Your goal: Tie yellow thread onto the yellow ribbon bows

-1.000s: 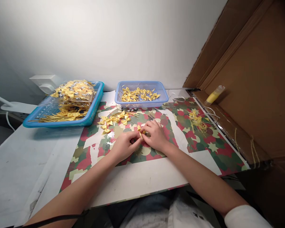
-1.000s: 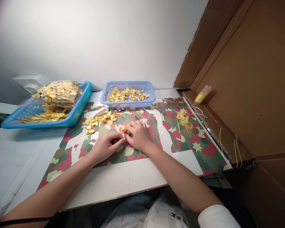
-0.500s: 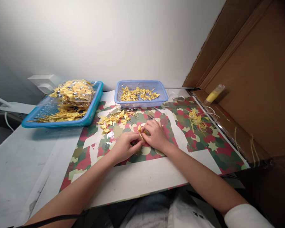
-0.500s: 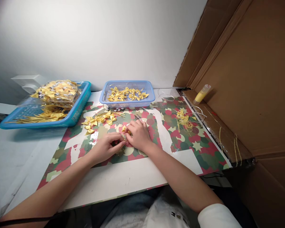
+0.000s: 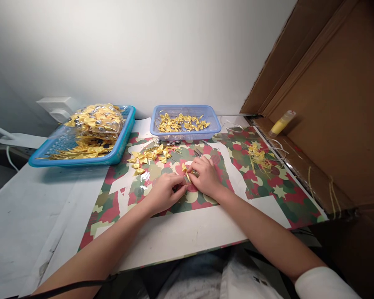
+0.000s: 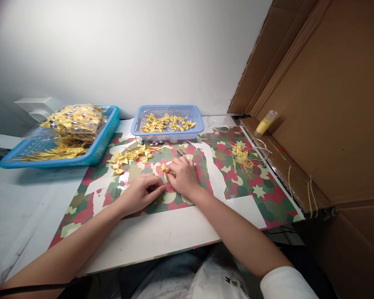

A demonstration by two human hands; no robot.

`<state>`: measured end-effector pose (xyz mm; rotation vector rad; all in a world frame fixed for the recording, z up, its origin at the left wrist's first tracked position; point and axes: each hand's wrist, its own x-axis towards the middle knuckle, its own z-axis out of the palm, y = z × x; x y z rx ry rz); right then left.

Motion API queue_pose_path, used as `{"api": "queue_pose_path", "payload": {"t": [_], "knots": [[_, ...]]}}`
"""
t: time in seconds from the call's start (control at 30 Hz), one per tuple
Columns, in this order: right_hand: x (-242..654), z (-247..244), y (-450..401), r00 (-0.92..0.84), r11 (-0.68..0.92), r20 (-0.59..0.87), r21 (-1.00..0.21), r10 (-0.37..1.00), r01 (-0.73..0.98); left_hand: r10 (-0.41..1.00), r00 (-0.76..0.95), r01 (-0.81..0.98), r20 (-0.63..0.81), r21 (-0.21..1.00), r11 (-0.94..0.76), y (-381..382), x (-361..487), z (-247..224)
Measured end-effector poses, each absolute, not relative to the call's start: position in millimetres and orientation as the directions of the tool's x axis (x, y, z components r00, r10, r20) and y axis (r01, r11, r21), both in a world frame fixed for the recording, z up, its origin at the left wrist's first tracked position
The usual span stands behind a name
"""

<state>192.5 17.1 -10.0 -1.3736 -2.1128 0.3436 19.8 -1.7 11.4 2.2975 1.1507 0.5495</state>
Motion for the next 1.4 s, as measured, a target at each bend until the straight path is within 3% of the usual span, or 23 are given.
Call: {"api": "queue_pose_path", "payload": {"t": [0.2, 0.47, 0.57, 0.93, 1.23, 1.4], "knots": [[191.9, -6.3, 13.9, -0.301, 0.464, 0.374, -0.496, 0.877, 0.734, 0.894, 0.447, 0.597, 0.029, 0.734, -0.322, -0.1, 17.4, 13.8], [190.4, -6.4, 9.8, -0.267, 0.519, 0.521, -0.426, 0.810, 0.742, 0.938, 0.338, 0.560, 0.080, 0.784, -0.269, -0.1, 20.2, 10.9], [190.3, -7.2, 8.9, -0.274, 0.533, 0.546, -0.398, 0.792, 0.746, 0.924, 0.373, 0.530, 0.080, 0.799, -0.283, -0.4, 21.8, 11.1], [190.0, -5.3, 6.2, -0.272, 0.514, 0.504, -0.437, 0.820, 0.738, 0.892, 0.452, 0.526, 0.022, 0.800, -0.287, 2.5, 19.3, 9.4], [194.6, -4.8, 6.4, -0.262, 0.443, 0.381, -0.537, 0.887, 0.718, 0.904, 0.423, 0.675, 0.067, 0.642, -0.364, 5.2, 17.9, 8.4], [196.0, -1.2, 6.2, -0.268, 0.454, 0.389, -0.537, 0.881, 0.711, 0.912, 0.408, 0.596, 0.038, 0.746, -0.298, 6.0, 14.7, 9.8]]}}
